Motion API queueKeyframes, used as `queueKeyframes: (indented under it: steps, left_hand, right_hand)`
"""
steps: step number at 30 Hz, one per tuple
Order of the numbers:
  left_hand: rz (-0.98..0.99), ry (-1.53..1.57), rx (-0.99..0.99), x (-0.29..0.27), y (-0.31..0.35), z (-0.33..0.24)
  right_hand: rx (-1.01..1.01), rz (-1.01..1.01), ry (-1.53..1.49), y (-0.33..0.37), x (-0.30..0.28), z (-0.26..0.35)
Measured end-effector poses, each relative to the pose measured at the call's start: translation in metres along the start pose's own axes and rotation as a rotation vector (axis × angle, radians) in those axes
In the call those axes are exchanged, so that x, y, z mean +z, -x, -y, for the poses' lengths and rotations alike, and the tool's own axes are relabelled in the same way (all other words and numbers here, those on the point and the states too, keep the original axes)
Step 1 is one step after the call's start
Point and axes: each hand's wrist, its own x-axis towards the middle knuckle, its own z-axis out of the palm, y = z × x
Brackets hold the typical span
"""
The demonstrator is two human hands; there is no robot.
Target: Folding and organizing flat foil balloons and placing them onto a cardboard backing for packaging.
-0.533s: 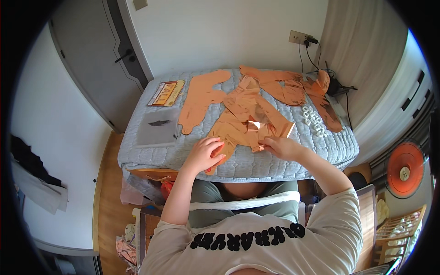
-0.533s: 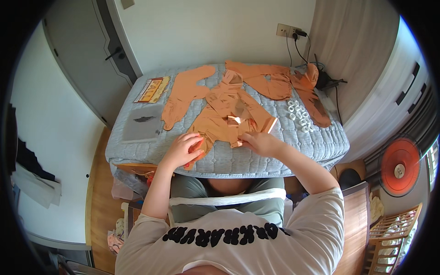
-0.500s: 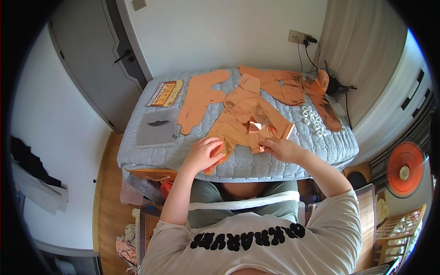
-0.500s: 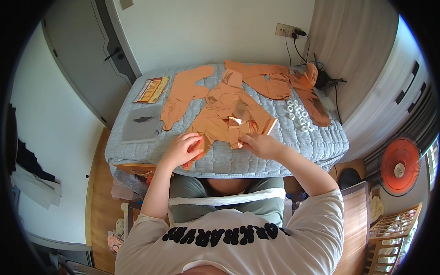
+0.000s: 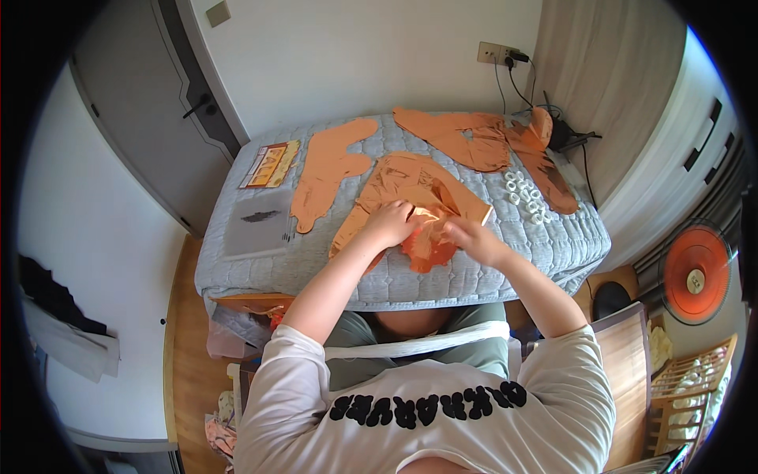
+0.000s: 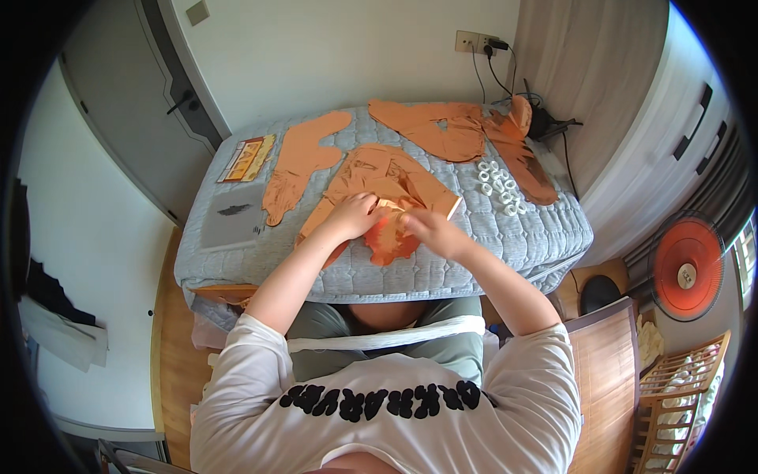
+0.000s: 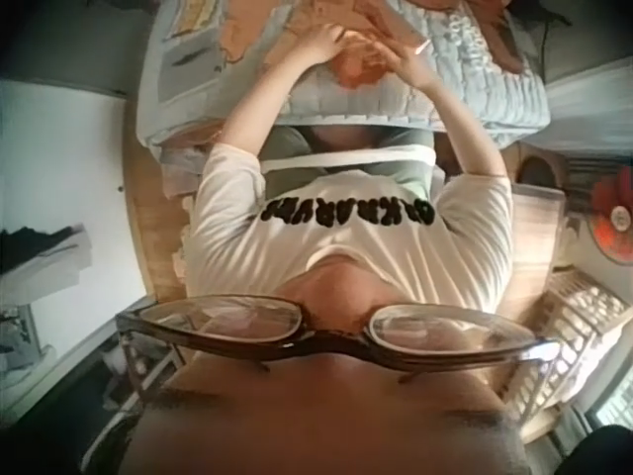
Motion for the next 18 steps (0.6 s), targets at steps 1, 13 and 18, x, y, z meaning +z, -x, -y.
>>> queueKeyframes:
  steps: [1,13,18]
  left_hand:
    - [0.007,0.002,0.008,0.001,-0.002,0.002]
    - [0.204,0.22,-0.104,-0.014,-0.025,0.029]
    - [0.39,0.064,0.072,-0.018,-0.035,0.024]
  right_hand:
    - [0.007,-0.008,-0.002,-0.005,-0.009,-0.007]
    - [-0.032,-0.102,0.618,-0.006,-0.063,-0.064]
    - [-0.151,0.013,0.539,0.001,-0.082,-0.088]
